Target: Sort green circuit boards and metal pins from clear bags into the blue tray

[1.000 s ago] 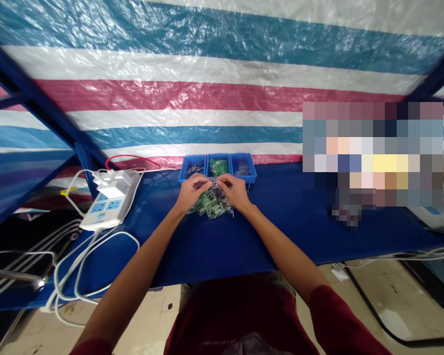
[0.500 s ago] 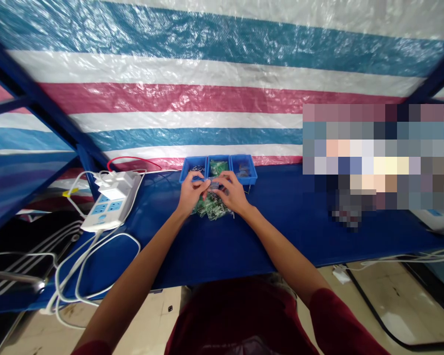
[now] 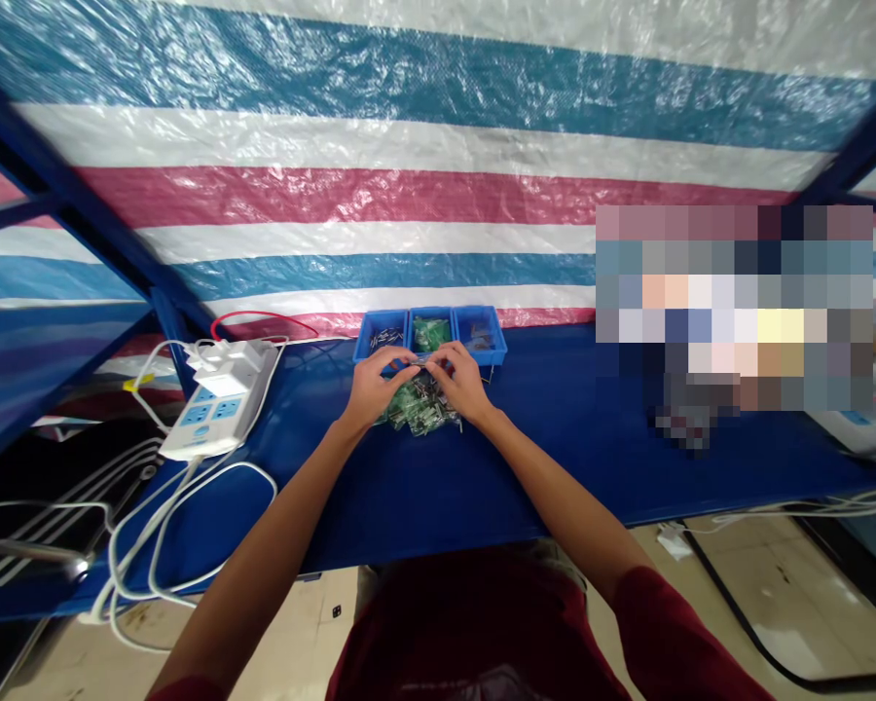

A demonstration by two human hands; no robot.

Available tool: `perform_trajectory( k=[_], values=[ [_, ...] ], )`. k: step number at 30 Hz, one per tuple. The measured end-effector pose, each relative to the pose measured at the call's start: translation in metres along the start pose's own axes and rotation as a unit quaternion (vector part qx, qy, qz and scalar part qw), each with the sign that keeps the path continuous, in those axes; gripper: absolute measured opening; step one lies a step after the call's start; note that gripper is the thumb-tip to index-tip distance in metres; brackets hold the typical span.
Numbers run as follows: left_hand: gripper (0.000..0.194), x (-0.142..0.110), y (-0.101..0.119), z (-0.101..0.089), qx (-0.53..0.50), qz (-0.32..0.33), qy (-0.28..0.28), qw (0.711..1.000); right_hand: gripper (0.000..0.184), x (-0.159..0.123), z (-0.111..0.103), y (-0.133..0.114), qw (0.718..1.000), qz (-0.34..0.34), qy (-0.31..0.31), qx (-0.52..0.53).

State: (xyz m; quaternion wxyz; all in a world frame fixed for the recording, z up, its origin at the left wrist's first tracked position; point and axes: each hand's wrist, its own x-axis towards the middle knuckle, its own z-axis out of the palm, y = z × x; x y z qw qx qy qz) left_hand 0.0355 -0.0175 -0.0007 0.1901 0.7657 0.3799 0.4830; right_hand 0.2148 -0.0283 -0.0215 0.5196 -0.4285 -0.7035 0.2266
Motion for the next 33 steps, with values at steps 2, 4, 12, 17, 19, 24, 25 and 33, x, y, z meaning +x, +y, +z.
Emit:
perform_trajectory(
  k=[2, 4, 12, 17, 19, 24, 25, 33],
  values=[
    [0.036, -0.002, 0.001, 0.0, 0.015, -0.004, -0.005, 1.0, 0.029, 0.0, 0.001, -0.001, 0.999, 0.022, 0.005, 0.022],
    [0.037, -0.003, 0.003, 0.0, 0.029, -0.009, -0.004, 1.0, 0.029, 0.0, 0.002, -0.003, 0.998, 0.044, 0.004, 0.045],
    [0.036, -0.001, 0.004, -0.005, 0.014, 0.009, -0.015, 1.0, 0.028, -0.002, 0.0, -0.009, 0.992, 0.071, -0.001, 0.103],
    [0.03, -0.002, 0.001, -0.004, 0.014, 0.004, 0.031, 0.999, 0.032, -0.001, -0.001, -0.012, 0.993, 0.072, 0.004, 0.097],
    [0.026, -0.002, 0.002, -0.004, 0.026, -0.002, 0.093, 0.995, 0.032, -0.001, -0.002, -0.013, 0.993, 0.069, 0.007, 0.096],
    [0.03, 0.008, 0.0, -0.016, 0.128, -0.006, 0.287, 0.949, 0.031, -0.001, -0.003, -0.01, 0.996, 0.049, 0.001, 0.078],
    [0.031, 0.011, -0.002, -0.019, 0.162, -0.011, 0.275, 0.948, 0.031, -0.001, -0.004, -0.01, 0.997, 0.044, -0.001, 0.07],
    [0.027, 0.013, -0.015, -0.021, 0.356, -0.058, 0.004, 0.933, 0.024, 0.002, -0.006, 0.004, 0.99, 0.003, -0.045, -0.136]
  ],
)
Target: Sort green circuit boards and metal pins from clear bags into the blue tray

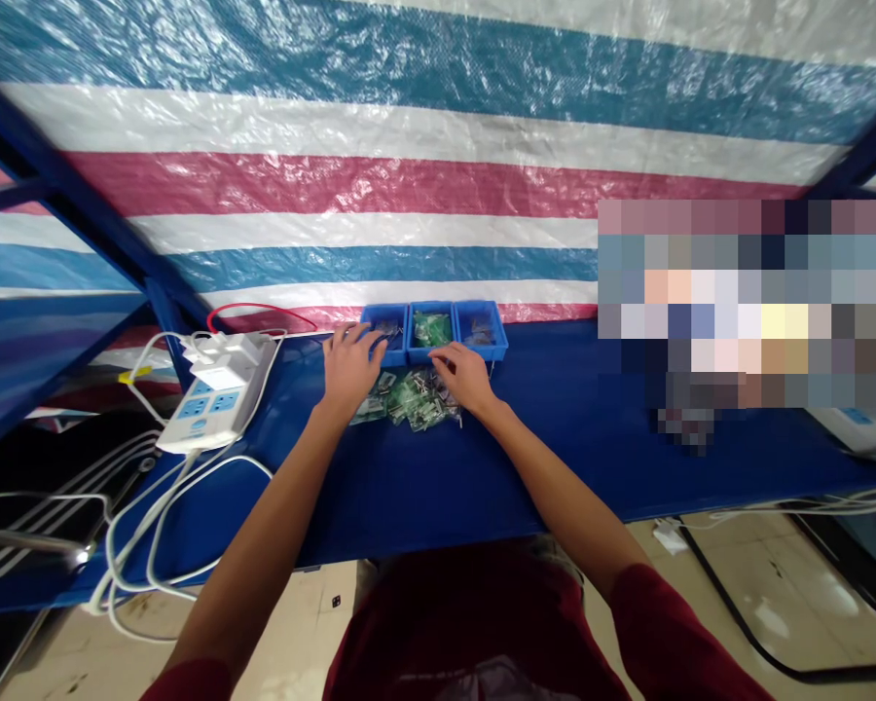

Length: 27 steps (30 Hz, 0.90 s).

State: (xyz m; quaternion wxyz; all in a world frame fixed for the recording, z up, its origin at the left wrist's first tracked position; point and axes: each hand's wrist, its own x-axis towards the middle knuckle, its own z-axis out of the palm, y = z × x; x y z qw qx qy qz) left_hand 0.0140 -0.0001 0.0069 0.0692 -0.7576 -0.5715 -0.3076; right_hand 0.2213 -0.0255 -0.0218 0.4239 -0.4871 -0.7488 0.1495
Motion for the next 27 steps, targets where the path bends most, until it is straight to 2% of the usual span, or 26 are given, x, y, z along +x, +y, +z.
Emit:
perform_trajectory(
  k=[3, 7, 10, 16, 23, 27],
  values=[
    [0.028, -0.003, 0.0, 0.003, -0.058, 0.044, 0.022, 0.997, 0.028, 0.0, 0.006, 0.004, 0.994, -0.002, -0.065, -0.087],
    [0.03, -0.007, 0.003, 0.005, -0.108, 0.105, 0.008, 0.989, 0.026, -0.001, 0.012, 0.007, 0.982, -0.012, -0.127, -0.138],
    [0.031, -0.01, 0.006, 0.007, -0.125, 0.128, -0.011, 0.984, 0.022, 0.0, 0.013, 0.01, 0.979, -0.017, -0.136, -0.149],
    [0.032, -0.013, 0.005, 0.015, -0.134, 0.144, -0.025, 0.98, 0.024, 0.001, 0.007, 0.009, 0.97, -0.031, -0.159, -0.179],
    [0.031, -0.015, 0.003, 0.021, -0.128, 0.158, -0.075, 0.976, 0.013, 0.001, 0.001, 0.006, 0.964, -0.029, -0.171, -0.202],
    [0.032, -0.016, 0.002, 0.025, -0.13, 0.169, -0.105, 0.971, 0.02, 0.001, 0.001, 0.007, 0.967, -0.035, -0.166, -0.192]
  ],
)
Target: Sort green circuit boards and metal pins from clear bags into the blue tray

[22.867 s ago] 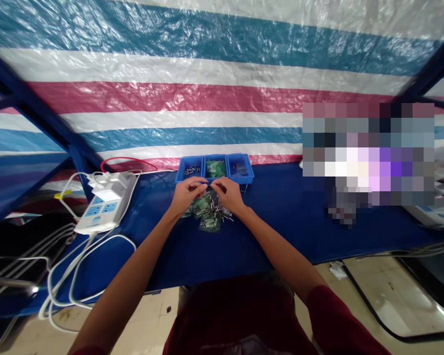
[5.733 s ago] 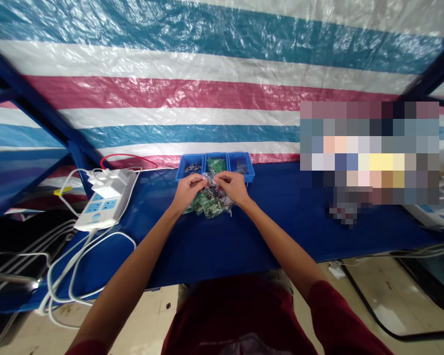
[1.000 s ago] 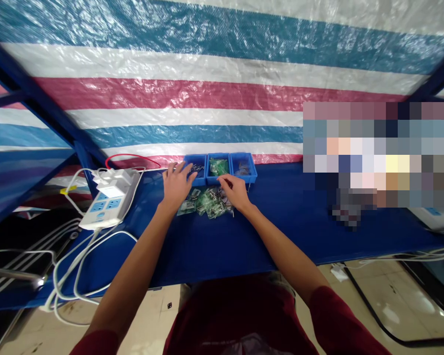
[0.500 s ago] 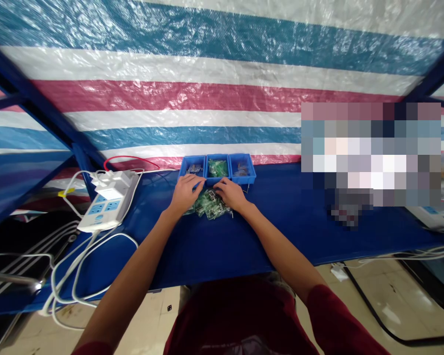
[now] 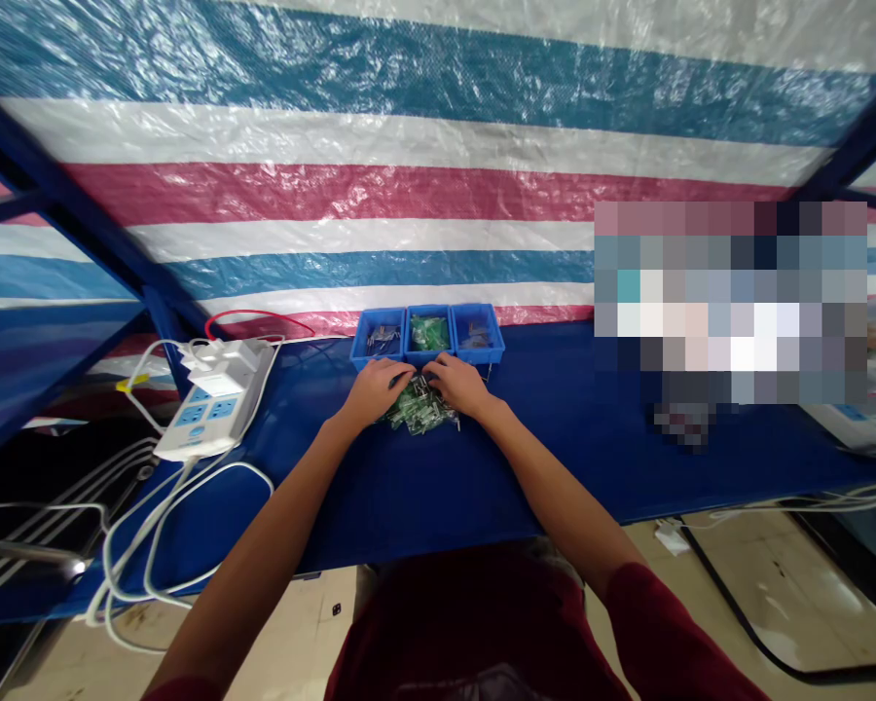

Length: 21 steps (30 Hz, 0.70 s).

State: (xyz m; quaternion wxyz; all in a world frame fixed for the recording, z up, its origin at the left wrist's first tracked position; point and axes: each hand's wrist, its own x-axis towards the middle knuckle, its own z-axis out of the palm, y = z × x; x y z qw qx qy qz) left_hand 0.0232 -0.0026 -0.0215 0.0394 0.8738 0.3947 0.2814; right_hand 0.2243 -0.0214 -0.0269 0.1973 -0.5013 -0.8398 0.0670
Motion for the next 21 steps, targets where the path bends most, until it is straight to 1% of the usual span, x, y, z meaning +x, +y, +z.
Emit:
perform_trajectory(
  k=[5, 11, 15, 18, 21],
  values=[
    [0.032, -0.0002, -0.0013, 0.0016, -0.014, 0.011, -0.017, 1.0, 0.023, 0.0003, 0.0001, -0.0026, 1.0, 0.0, -0.003, 0.015],
    [0.033, 0.0003, -0.0027, -0.0013, -0.016, -0.037, 0.006, 0.999, 0.022, 0.0016, 0.0025, -0.0067, 0.999, 0.017, 0.012, 0.042],
    [0.033, 0.0008, -0.0024, -0.0009, -0.022, -0.044, 0.007, 0.999, 0.016, 0.0027, 0.006, -0.0072, 0.998, 0.033, 0.022, 0.052],
    [0.032, 0.0008, -0.002, -0.0007, -0.026, -0.041, 0.014, 0.999, 0.011, 0.0035, 0.0067, -0.0059, 0.994, 0.049, 0.033, 0.091],
    [0.031, 0.0007, -0.0013, -0.0006, -0.031, -0.043, 0.017, 0.998, 0.009, 0.0038, 0.0043, -0.0037, 0.985, 0.072, 0.045, 0.147]
  ],
)
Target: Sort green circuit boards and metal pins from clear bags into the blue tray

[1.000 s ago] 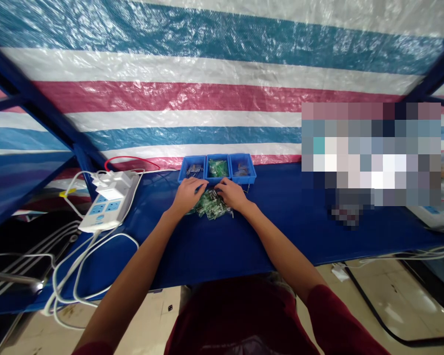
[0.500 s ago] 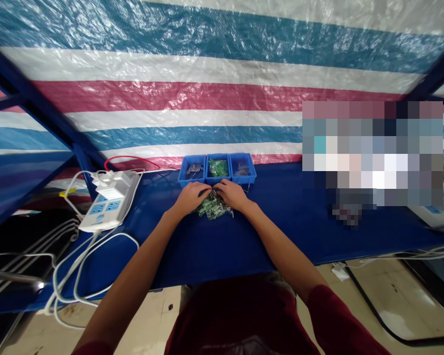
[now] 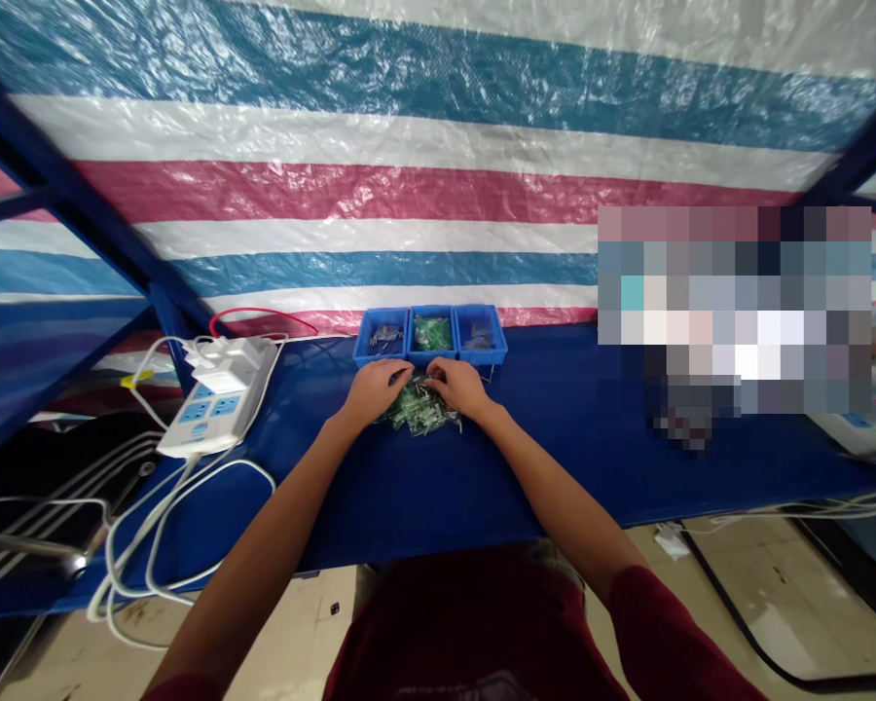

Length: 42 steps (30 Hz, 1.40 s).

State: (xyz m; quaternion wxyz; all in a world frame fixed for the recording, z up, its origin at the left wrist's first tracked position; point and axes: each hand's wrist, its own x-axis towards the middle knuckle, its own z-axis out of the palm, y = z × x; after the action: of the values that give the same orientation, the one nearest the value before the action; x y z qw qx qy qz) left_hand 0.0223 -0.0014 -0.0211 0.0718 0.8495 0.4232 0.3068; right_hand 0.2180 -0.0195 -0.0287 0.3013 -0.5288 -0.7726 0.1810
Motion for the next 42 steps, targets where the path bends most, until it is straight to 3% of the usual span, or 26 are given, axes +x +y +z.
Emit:
perform_trajectory(
  k=[6, 10, 13, 16, 23, 30, 34, 38, 42],
  values=[
    [0.035, -0.001, 0.005, 0.002, -0.028, 0.001, 0.002, 1.0, 0.01, 0.002, -0.011, 0.002, 0.991, 0.033, 0.06, 0.115],
    [0.042, -0.001, 0.015, -0.001, -0.081, -0.011, 0.028, 0.996, 0.013, 0.002, -0.014, -0.001, 0.956, 0.029, 0.123, 0.264],
    [0.042, 0.0, 0.022, -0.005, -0.117, -0.024, 0.04, 0.992, 0.016, 0.001, -0.012, -0.006, 0.927, 0.041, 0.125, 0.352],
    [0.039, 0.0, 0.024, -0.008, -0.133, -0.021, 0.06, 0.989, 0.021, 0.0, -0.009, -0.008, 0.915, 0.057, 0.12, 0.38],
    [0.034, -0.002, 0.023, -0.008, -0.134, -0.021, 0.089, 0.987, 0.018, -0.001, -0.003, -0.009, 0.925, 0.029, 0.115, 0.362],
    [0.036, -0.002, 0.024, -0.008, -0.116, -0.026, 0.08, 0.99, 0.017, -0.003, -0.004, -0.011, 0.976, -0.053, 0.138, 0.157],
    [0.038, -0.002, 0.027, -0.008, -0.093, -0.021, 0.096, 0.991, 0.022, -0.004, -0.003, -0.012, 0.985, -0.042, 0.134, 0.099],
    [0.033, -0.002, 0.029, -0.007, -0.124, -0.034, 0.12, 0.984, 0.024, -0.005, -0.005, -0.016, 0.983, -0.026, 0.14, 0.116],
    [0.03, 0.001, 0.027, -0.002, -0.24, -0.075, 0.137, 0.958, 0.029, -0.005, -0.004, -0.018, 0.973, -0.007, 0.129, 0.19]
  ],
)
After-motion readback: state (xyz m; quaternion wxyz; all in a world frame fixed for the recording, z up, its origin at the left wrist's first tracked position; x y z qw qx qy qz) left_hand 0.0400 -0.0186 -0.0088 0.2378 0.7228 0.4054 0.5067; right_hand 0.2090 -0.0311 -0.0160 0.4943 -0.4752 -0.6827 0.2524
